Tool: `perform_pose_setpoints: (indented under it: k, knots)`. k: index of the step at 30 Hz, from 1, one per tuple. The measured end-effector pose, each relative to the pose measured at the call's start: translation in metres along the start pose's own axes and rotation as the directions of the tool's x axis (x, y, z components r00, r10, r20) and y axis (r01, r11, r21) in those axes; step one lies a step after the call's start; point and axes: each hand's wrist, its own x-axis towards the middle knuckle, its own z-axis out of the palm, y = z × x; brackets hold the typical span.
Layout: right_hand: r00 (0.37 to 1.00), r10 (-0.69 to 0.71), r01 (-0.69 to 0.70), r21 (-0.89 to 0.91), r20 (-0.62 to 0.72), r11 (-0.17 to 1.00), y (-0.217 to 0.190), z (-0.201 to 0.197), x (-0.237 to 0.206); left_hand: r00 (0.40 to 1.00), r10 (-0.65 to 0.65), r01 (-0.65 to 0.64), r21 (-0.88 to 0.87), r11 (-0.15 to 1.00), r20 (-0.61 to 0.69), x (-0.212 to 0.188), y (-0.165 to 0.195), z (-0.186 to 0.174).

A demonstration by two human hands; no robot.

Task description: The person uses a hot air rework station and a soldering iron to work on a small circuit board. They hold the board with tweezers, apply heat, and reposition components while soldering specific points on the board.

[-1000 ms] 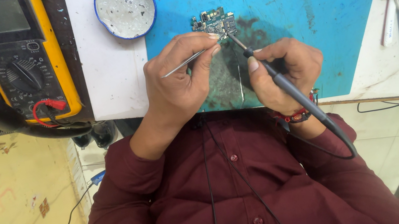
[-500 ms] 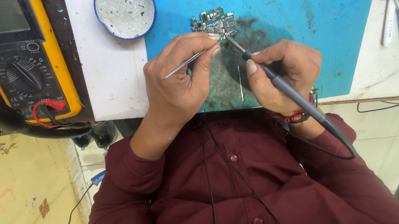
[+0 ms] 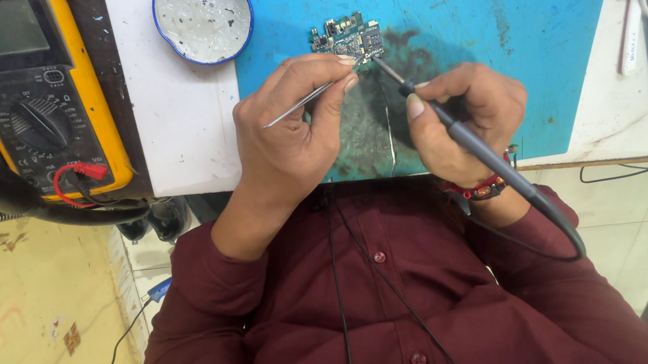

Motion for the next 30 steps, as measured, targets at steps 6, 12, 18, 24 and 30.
perform_pose_setpoints:
  k: [6, 12, 18, 24, 30]
  knots:
    - [1.000, 0.006, -0.006, 0.015, -0.007, 1.000, 0.0032, -0.0007, -0.0018, 1.000, 0.006, -0.006, 0.001, 1.000, 0.000, 0.0004, -0.0006, 0.0002]
    - [1.000, 0.017, -0.017, 0.019, -0.005, 1.000, 0.0040, -0.0004, -0.0023, 1.000, 0.010, -0.010, 0.002, 1.000, -0.001, 0.0004, -0.0008, 0.0001]
    - [1.000, 0.019, -0.019, 0.012, -0.007, 1.000, 0.0033, 0.0001, -0.0018, 1.000, 0.009, -0.009, 0.004, 1.000, -0.005, 0.0002, -0.0011, 0.0008]
    - [0.999, 0.035, -0.034, 0.030, -0.010, 0.999, 0.0029, 0.0007, -0.0021, 1.000, 0.014, -0.014, 0.002, 1.000, -0.003, 0.0000, -0.0016, 0.0007]
    - [1.000, 0.000, 0.000, 0.010, -0.003, 1.000, 0.0034, 0.0006, -0.0015, 1.000, 0.008, -0.008, 0.000, 1.000, -0.002, -0.0002, -0.0012, 0.0008]
